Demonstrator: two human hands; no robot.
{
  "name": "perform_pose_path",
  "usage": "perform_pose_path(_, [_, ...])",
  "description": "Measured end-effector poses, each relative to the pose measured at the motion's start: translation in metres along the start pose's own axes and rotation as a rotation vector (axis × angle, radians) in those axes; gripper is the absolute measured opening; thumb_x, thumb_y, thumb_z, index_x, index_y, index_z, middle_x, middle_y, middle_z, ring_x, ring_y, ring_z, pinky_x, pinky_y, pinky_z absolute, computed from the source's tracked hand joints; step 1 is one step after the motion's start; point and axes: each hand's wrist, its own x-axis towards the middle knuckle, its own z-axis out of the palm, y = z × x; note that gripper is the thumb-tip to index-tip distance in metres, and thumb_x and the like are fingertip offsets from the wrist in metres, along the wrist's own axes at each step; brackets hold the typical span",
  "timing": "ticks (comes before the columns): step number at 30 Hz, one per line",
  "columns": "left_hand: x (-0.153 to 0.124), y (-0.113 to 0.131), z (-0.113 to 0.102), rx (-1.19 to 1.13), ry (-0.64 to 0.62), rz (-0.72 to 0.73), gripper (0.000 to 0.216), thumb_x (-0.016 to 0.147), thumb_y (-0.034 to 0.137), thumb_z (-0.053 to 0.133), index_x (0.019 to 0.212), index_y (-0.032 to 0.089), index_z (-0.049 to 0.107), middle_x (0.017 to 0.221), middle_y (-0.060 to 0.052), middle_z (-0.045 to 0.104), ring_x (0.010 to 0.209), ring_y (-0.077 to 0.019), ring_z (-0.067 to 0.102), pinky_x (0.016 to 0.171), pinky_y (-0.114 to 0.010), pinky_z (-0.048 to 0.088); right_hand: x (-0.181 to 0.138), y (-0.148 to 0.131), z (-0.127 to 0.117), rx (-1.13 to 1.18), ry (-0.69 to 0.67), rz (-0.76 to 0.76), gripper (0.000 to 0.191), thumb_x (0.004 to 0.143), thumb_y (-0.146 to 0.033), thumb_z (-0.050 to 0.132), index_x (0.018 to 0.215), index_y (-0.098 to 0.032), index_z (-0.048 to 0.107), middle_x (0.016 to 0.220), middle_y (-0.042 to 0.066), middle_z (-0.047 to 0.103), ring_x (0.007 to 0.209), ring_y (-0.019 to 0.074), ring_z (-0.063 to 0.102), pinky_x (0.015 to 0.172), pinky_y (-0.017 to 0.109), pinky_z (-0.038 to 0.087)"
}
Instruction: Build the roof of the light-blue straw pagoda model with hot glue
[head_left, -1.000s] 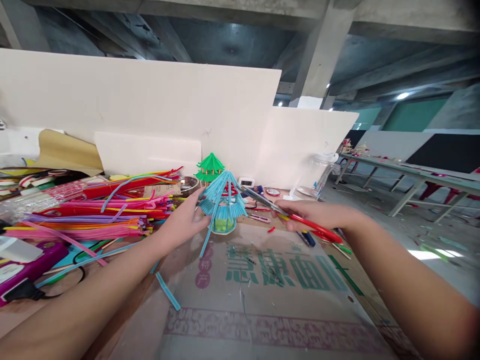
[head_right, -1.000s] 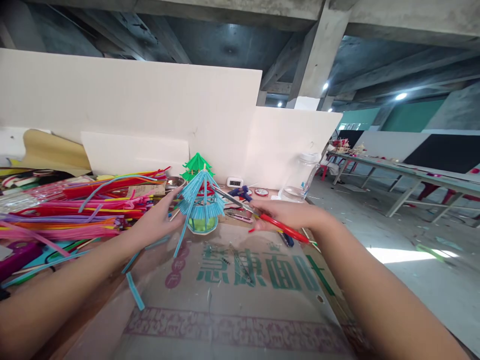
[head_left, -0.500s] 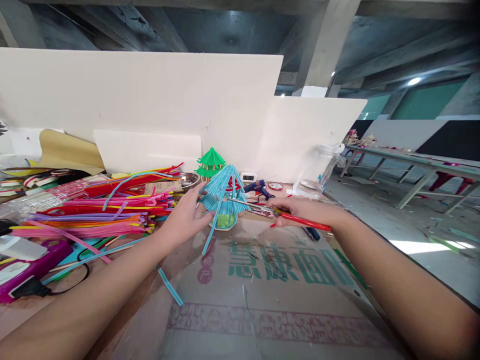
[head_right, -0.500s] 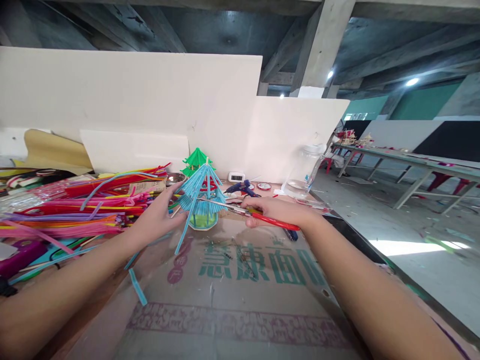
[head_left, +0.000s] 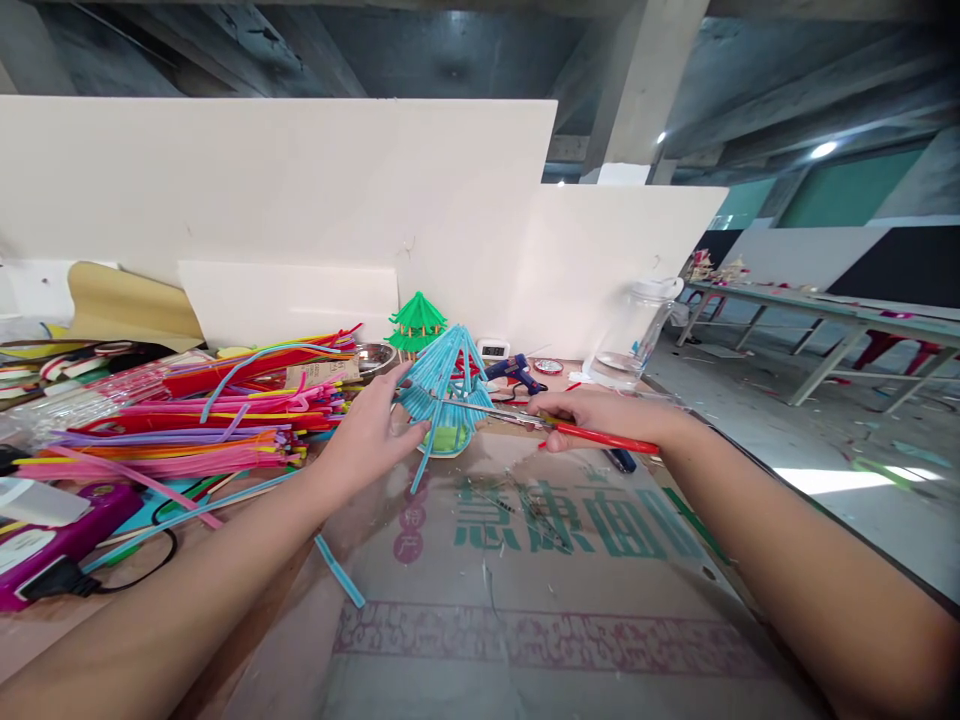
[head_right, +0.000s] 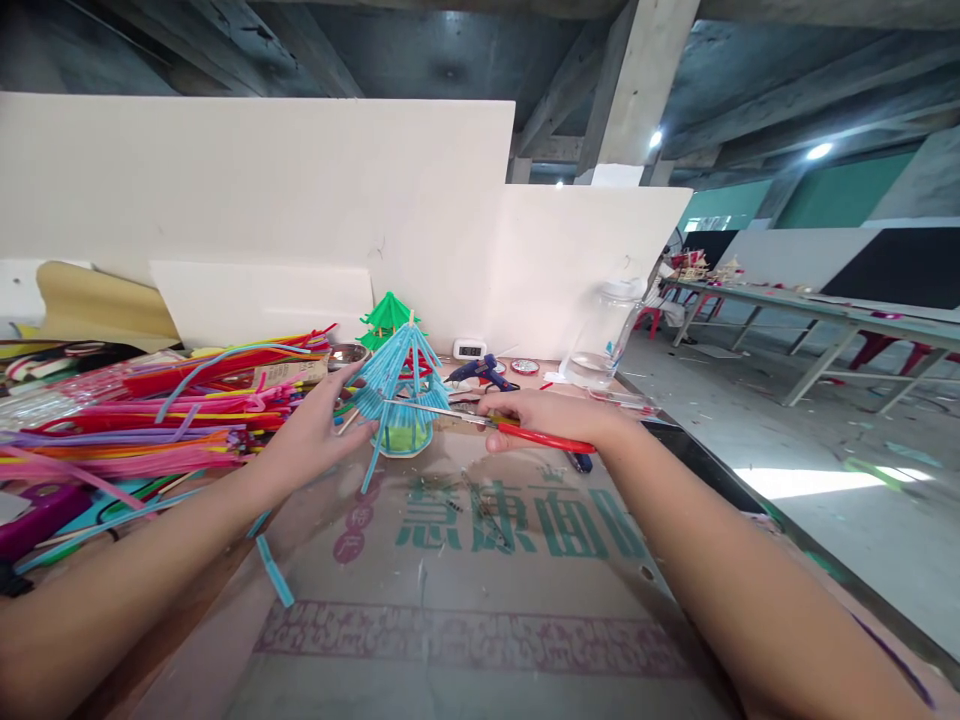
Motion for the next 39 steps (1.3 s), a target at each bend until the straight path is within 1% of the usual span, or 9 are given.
perform_pose_path(4, [0.001, 0.0, 0.0, 0.006, -0.002, -0.005, 0.074, 0.081, 0.037, 0.059, 0.146, 0.017, 0.028, 0.145, -0.015, 0.042, 0.132, -0.0279, 0.042, 0.109, -0.043, 0.035, -0.003, 0.001, -0.004, 0.018, 0.025, 0.015, 0.043, 0.081, -0.059, 0.053, 0.101, -0.022, 0.063, 0.09, 0.003, 0.06, 0.077, 0.0197, 0.054, 0.066, 0.027, 0.037])
perform_pose_path(8, [0.0, 0.001, 0.001, 0.025, 0.005, -0.003, 0.073, 0.081, 0.038, 0.058, 0.145, 0.018, 0.028, 0.144, -0.014, 0.043, 0.131, -0.0285, 0.043, 0.108, -0.044, 0.036, -0.002, -0.002, -0.002, 0.021, 0.058, 0.018, 0.046, 0.081, -0.061, 0.051, 0.1, -0.022, 0.064, 0.087, 0.002, 0.062, 0.075, 0.0201, 0.055, 0.064, 0.027, 0.036])
perform_pose_path(11, [-0.001, 0.004, 0.001, 0.051, 0.016, 0.033, 0.074, 0.081, 0.038, 0.059, 0.146, 0.019, 0.028, 0.144, -0.014, 0.044, 0.131, -0.0284, 0.043, 0.108, -0.044, 0.035, 0.001, -0.007, 0.002, 0.014, 0.047, 0.009, 0.046, 0.083, -0.061, 0.049, 0.101, -0.021, 0.063, 0.087, 0.002, 0.06, 0.074, 0.0184, 0.053, 0.064, 0.027, 0.037])
perform_pose_path(15, [-0.002, 0.009, 0.002, 0.076, 0.013, 0.068, 0.075, 0.081, 0.036, 0.059, 0.146, 0.019, 0.027, 0.143, -0.013, 0.045, 0.129, -0.0285, 0.044, 0.107, -0.044, 0.036, 0.003, -0.013, 0.005, 0.015, 0.063, -0.024, 0.044, 0.086, -0.059, 0.048, 0.101, -0.02, 0.062, 0.09, 0.001, 0.058, 0.08, 0.0182, 0.053, 0.068, 0.027, 0.038])
perform_pose_path(22, [-0.001, 0.011, 0.001, 0.077, 0.005, 0.063, 0.075, 0.081, 0.035, 0.06, 0.146, 0.02, 0.027, 0.14, -0.014, 0.047, 0.126, -0.03, 0.046, 0.104, -0.046, 0.038, 0.002, -0.019, 0.003, 0.038, 0.06, -0.029, 0.042, 0.086, -0.059, 0.048, 0.093, -0.02, 0.059, 0.083, 0.0, 0.054, 0.071, 0.0153, 0.046, 0.063, 0.026, 0.034])
perform_pose_path(27, [-0.002, 0.011, 0.0, 0.089, 0.002, 0.064, 0.075, 0.081, 0.035, 0.06, 0.147, 0.021, 0.026, 0.139, -0.013, 0.048, 0.126, -0.0299, 0.047, 0.104, -0.045, 0.038, 0.002, -0.018, 0.002, 0.051, 0.056, -0.038, 0.041, 0.085, -0.06, 0.05, 0.088, -0.02, 0.055, 0.081, -0.001, 0.051, 0.069, 0.0136, 0.043, 0.063, 0.025, 0.032])
perform_pose_path(33, [-0.002, 0.01, 0.001, 0.099, 0.009, 0.076, 0.075, 0.081, 0.033, 0.06, 0.147, 0.019, 0.027, 0.138, -0.014, 0.048, 0.125, -0.0294, 0.047, 0.104, -0.045, 0.039, 0.003, -0.018, 0.002, 0.084, 0.046, -0.02, 0.039, 0.083, -0.058, 0.054, 0.089, -0.019, 0.056, 0.083, -0.001, 0.052, 0.073, 0.0149, 0.045, 0.064, 0.025, 0.032])
perform_pose_path(39, [-0.002, 0.011, 0.0, 0.106, 0.005, 0.083, 0.074, 0.081, 0.032, 0.06, 0.146, 0.017, 0.027, 0.138, -0.014, 0.048, 0.125, -0.0282, 0.047, 0.104, -0.044, 0.039, 0.004, -0.018, 0.002, 0.097, 0.048, -0.038, 0.039, 0.083, -0.058, 0.054, 0.09, -0.019, 0.057, 0.082, -0.001, 0.05, 0.069, 0.0134, 0.041, 0.064, 0.025, 0.03])
